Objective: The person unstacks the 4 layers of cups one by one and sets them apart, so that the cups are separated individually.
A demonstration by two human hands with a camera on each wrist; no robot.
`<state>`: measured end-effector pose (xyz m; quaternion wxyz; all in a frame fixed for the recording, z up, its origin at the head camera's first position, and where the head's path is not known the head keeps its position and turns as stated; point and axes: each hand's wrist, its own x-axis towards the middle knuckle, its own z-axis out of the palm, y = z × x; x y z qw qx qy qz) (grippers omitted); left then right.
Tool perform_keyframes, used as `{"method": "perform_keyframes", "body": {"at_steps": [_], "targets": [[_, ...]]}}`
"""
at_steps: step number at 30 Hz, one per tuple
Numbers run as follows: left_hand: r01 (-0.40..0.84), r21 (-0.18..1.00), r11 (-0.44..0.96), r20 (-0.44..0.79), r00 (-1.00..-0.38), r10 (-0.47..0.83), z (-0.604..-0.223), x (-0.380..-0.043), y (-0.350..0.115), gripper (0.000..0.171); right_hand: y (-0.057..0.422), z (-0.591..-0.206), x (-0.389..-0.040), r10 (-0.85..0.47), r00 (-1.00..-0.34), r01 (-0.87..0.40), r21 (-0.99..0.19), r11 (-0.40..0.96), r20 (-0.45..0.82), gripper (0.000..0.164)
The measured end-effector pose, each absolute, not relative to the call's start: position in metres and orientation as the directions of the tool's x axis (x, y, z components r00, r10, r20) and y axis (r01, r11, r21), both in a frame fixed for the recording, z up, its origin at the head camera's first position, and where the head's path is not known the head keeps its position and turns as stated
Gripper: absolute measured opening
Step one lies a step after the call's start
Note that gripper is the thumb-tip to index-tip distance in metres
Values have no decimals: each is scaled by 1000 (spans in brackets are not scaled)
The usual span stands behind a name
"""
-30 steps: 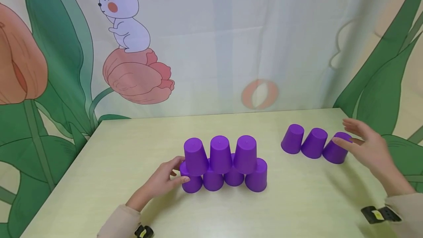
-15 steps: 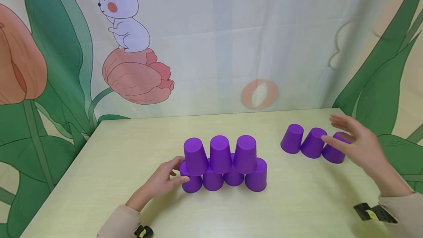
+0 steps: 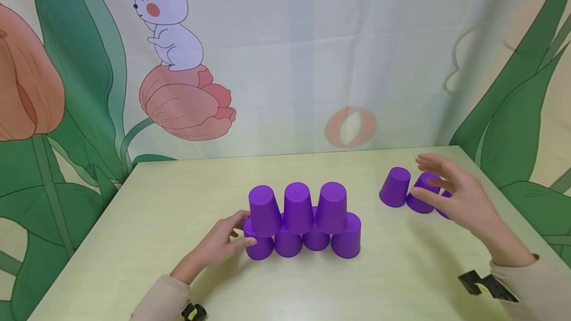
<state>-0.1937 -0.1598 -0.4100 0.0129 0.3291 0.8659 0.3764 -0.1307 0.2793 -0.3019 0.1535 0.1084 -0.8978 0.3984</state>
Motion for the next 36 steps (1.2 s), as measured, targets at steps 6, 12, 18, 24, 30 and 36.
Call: {"method": "perform_keyframes", "body": {"at_steps": [6,12,18,24,30,36], "targets": [[570,652,500,230,-777,585,-409,-194,-161,44,261,-301,-134,-126,-921,-363,-695,621,368,61],[570,656,495,223,-772,595,-409,-195,-162,43,245,-304,-139,-192,-908,-411,-708,574,372,60],[558,663,499,219,-782,584,-409,-194,-161,44,235,-310,-146,-231,-898,-437,-704,560,375,60],[569,659,492,231,-775,588,-410,-195,-161,44,226,-315,-152,-268,-883,-469,-721,511,385,59],[574,654,492,231,-772,593,-410,-195,-160,44,214,-318,-156,-313,-868,-494,-728,476,384,59],[575,657,487,236,-771,592,-409,-195,-160,43,204,-322,-161,-328,-868,-490,-748,447,373,57]]}}
